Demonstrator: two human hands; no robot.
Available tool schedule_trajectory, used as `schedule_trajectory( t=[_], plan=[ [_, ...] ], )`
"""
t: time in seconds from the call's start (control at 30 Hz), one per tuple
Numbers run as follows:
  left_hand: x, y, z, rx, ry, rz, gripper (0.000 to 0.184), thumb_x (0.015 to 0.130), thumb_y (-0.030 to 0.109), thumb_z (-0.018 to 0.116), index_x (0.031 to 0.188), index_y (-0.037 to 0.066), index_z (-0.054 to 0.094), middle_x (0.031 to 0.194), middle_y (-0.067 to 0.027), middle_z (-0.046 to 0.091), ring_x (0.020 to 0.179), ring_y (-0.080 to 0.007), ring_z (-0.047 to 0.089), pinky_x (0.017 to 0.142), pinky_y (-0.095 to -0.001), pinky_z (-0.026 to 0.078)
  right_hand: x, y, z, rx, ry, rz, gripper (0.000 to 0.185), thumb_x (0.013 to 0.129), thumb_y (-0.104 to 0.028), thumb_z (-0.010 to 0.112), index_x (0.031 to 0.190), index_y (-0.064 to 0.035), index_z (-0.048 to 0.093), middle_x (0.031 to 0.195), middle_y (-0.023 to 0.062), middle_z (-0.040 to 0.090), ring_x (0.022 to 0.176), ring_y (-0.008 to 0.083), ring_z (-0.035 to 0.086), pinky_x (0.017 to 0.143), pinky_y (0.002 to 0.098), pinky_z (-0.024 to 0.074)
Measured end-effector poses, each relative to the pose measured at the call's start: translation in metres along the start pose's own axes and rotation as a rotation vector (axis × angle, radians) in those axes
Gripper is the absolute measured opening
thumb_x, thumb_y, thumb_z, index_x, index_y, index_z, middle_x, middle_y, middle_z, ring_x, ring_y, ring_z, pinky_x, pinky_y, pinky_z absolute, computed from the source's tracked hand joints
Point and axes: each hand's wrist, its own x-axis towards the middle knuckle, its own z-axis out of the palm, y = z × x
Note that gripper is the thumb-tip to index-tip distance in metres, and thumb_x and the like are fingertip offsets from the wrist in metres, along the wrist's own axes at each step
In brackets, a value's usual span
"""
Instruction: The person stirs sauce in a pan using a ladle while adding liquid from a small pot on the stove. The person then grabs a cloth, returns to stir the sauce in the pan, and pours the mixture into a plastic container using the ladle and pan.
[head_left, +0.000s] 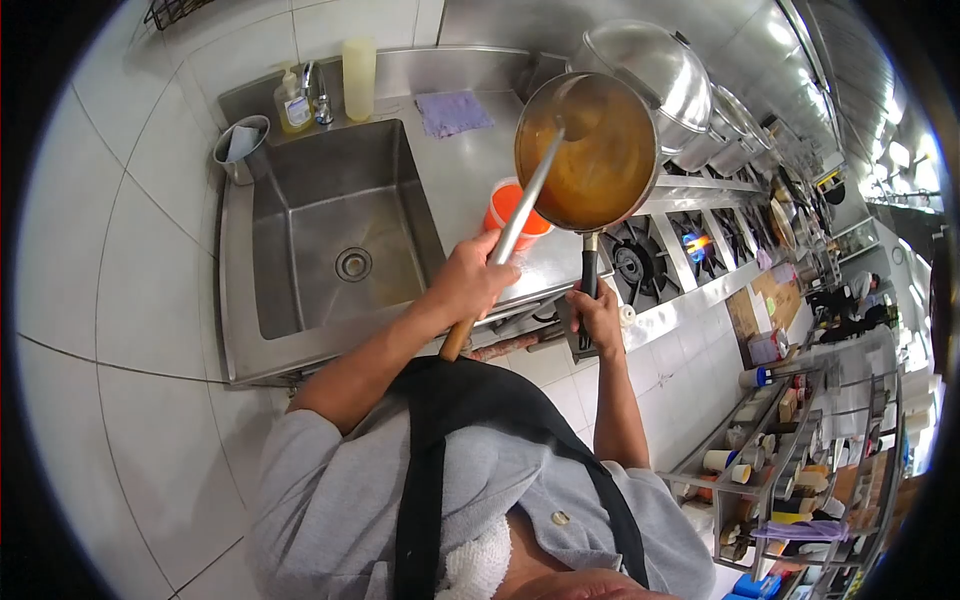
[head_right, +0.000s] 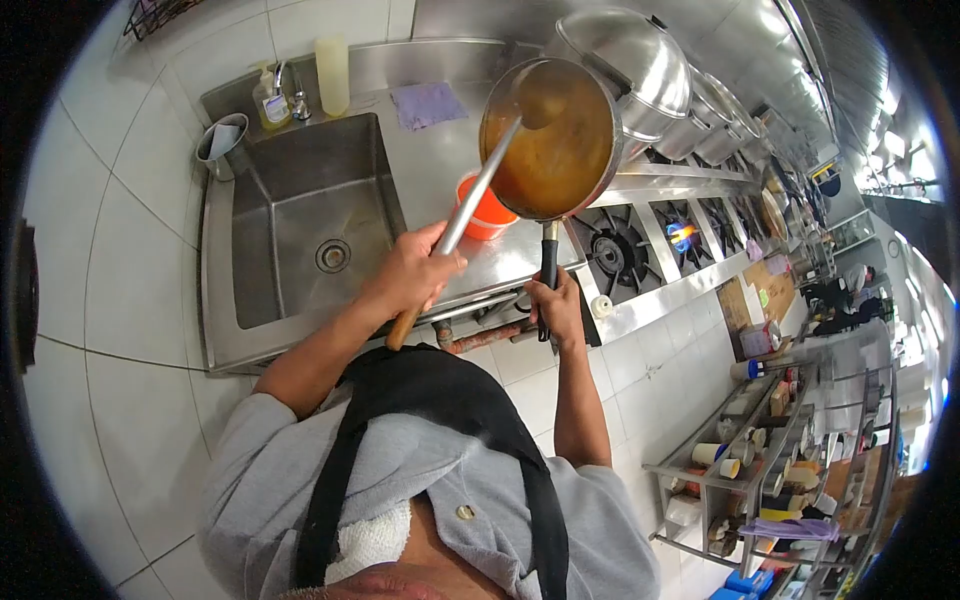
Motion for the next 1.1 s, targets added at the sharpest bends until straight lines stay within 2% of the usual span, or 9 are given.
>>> schedule_trajectory(
  t=[0.13,0.23,0.37,0.57,0.67,0.77,0.87,0.97,1.1],
  plan=[
    [-0.013,-0.057,-0.005,0.564,0.117,0.393,0.052,0.083,0.008,0.056,0.132,-0.003,0.041,0.095,-0.0185,0.062,0.077,-0.0293,0.064,0.068,-0.0359,0.053,0.002,-0.002,-0.002,-0.003,-0.024,0.002,0.020,0.076,-0.011,0.063,0.085,0.0018,0.051,0.058,0.0035,0.050,0.039,0.0116,0.047,0.038,0.0244,0.0381],
    [-0.043,-0.060,-0.042,0.769,-0.050,0.179,0.056,0.083,0.007,0.056,0.135,-0.002,0.037,0.120,-0.0252,0.054,0.106,-0.0373,0.057,0.089,-0.0399,0.047,0.008,-0.005,-0.008,0.046,-0.029,-0.001,0.019,0.076,-0.011,0.062,0.085,0.0018,0.051,0.057,0.0036,0.050,0.039,0.0118,0.047,0.038,0.0244,0.0382],
    [-0.042,-0.034,-0.067,0.717,-0.108,0.250,0.051,0.082,0.006,0.052,0.131,-0.002,0.041,0.115,-0.0247,0.055,0.104,-0.0396,0.056,0.088,-0.0413,0.046,0.006,-0.006,-0.011,0.068,-0.025,-0.012,0.018,0.077,-0.011,0.062,0.085,0.0017,0.051,0.056,0.0038,0.050,0.038,0.0118,0.046,0.037,0.0243,0.0381],
    [0.002,-0.033,-0.032,0.747,0.086,0.291,0.055,0.084,0.009,0.056,0.135,0.001,0.037,0.115,-0.0262,0.054,0.099,-0.0389,0.058,0.082,-0.0408,0.048,0.007,-0.012,-0.008,0.079,-0.052,-0.009,0.019,0.076,-0.011,0.063,0.085,0.0015,0.051,0.057,0.0040,0.050,0.039,0.0117,0.046,0.037,0.0242,0.0381],
    [-0.020,-0.043,-0.042,0.928,-0.036,0.165,0.060,0.083,0.008,0.052,0.138,0.000,0.028,0.107,-0.0228,0.055,0.090,-0.0406,0.058,0.077,-0.0464,0.048,0.011,-0.020,-0.011,0.085,-0.036,-0.012,0.019,0.076,-0.011,0.063,0.085,0.0015,0.051,0.059,0.0039,0.050,0.040,0.0115,0.046,0.038,0.0245,0.0385],
    [-0.048,-0.053,-0.060,1.020,-0.118,0.080,0.059,0.082,0.007,0.053,0.137,0.001,0.032,0.108,-0.0229,0.055,0.091,-0.0404,0.058,0.076,-0.0461,0.048,0.017,-0.014,-0.019,0.088,-0.021,-0.011,0.020,0.076,-0.011,0.063,0.085,0.0013,0.051,0.059,0.0040,0.050,0.040,0.0114,0.046,0.038,0.0247,0.0386],
    [-0.046,-0.050,-0.074,0.891,-0.092,0.235,0.057,0.082,0.007,0.054,0.135,0.001,0.036,0.109,-0.0236,0.055,0.091,-0.0402,0.058,0.077,-0.0447,0.048,0.015,-0.015,-0.021,0.049,-0.014,0.005,0.019,0.076,-0.010,0.063,0.085,0.0012,0.051,0.059,0.0039,0.050,0.040,0.0113,0.046,0.038,0.0243,0.0381],
    [-0.017,-0.044,-0.063,0.822,0.067,0.326,0.054,0.082,0.008,0.055,0.133,0.001,0.038,0.110,-0.0241,0.055,0.092,-0.0404,0.058,0.077,-0.0433,0.048,0.014,-0.009,-0.021,0.000,-0.016,0.028,0.019,0.075,-0.010,0.063,0.085,0.0012,0.051,0.057,0.0035,0.050,0.040,0.0112,0.046,0.037,0.0238,0.0379],
    [0.023,-0.035,-0.057,0.745,0.232,0.282,0.055,0.081,0.008,0.061,0.131,-0.004,0.042,0.123,-0.0282,0.051,0.111,-0.0408,0.053,0.092,-0.0405,0.044,0.008,-0.006,-0.015,0.022,-0.012,-0.006,0.019,0.076,-0.013,0.063,0.084,0.0000,0.052,0.054,0.0036,0.050,0.036,0.0116,0.045,0.036,0.0247,0.0351]
  ],
)
